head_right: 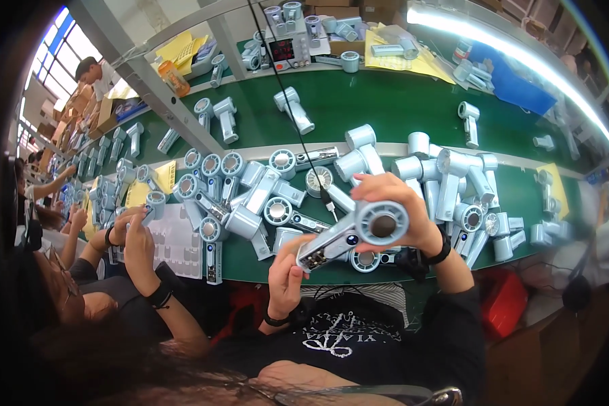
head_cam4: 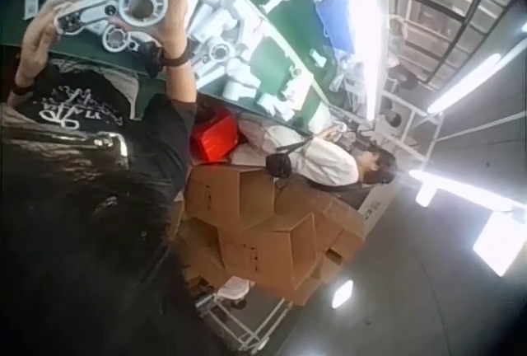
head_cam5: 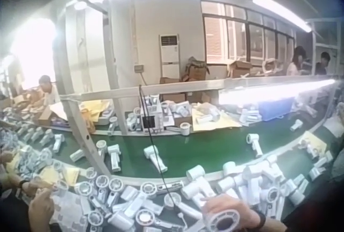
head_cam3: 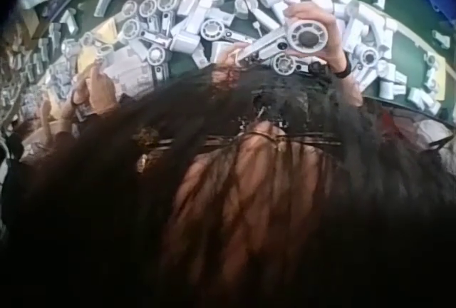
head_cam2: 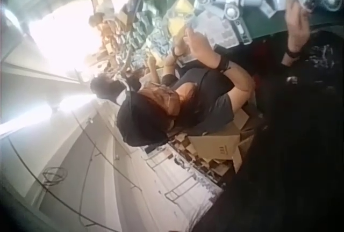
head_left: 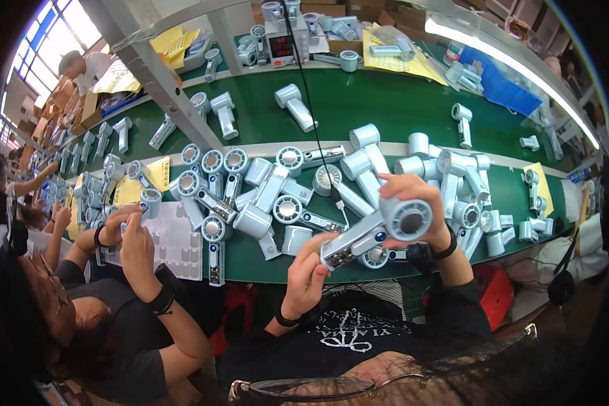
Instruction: The person picks up a handheld fan, inserts a small white cable into its base to test it, and then sets it back down on the table.
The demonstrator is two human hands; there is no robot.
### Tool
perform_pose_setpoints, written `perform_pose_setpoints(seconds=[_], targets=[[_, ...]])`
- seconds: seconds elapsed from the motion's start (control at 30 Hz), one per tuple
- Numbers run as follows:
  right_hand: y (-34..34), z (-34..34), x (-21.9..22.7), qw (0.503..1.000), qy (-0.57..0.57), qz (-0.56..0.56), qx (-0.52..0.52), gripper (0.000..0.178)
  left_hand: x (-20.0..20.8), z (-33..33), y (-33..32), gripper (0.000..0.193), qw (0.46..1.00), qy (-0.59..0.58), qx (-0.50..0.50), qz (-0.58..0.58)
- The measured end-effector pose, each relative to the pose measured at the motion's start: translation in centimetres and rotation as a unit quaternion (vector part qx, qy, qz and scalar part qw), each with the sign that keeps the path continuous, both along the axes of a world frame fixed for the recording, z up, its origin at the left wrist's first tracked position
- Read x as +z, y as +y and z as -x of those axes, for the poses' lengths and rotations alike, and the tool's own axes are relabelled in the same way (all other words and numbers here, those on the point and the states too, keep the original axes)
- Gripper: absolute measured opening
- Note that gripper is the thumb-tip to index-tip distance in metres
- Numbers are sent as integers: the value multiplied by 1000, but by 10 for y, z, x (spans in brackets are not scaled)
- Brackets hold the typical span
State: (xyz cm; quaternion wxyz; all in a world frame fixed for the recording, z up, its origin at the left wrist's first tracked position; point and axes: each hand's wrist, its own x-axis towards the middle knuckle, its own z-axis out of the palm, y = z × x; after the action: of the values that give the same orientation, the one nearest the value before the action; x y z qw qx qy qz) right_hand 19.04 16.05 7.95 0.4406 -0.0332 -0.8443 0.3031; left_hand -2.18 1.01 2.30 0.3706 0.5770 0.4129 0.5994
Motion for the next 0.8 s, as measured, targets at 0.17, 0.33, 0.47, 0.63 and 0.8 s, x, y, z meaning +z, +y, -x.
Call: perform_pose_setpoints(seconds=[0.17, 0.33, 0.47, 0.63, 0.8], targets=[[-33, -14, -14, 979, 121, -61, -152, 68, 1, -4, 7, 22, 977, 141, 67, -145], [-60, -85, 22, 722, 598, 314, 149, 55, 6, -4, -3, 20, 976, -67, 116, -173], [-50, -155, 26, 917, 382, 112, 21, 70, 3, 0, 2, 16, 980, 130, 102, -108], [-69, -87, 82, 885, 446, 65, -112, 94, 9, -8, 3, 16, 954, 236, 154, -101], [-28, -107, 82, 897, 417, 147, -26, 98, 17, 4, 6, 16, 974, 194, 106, -55]])
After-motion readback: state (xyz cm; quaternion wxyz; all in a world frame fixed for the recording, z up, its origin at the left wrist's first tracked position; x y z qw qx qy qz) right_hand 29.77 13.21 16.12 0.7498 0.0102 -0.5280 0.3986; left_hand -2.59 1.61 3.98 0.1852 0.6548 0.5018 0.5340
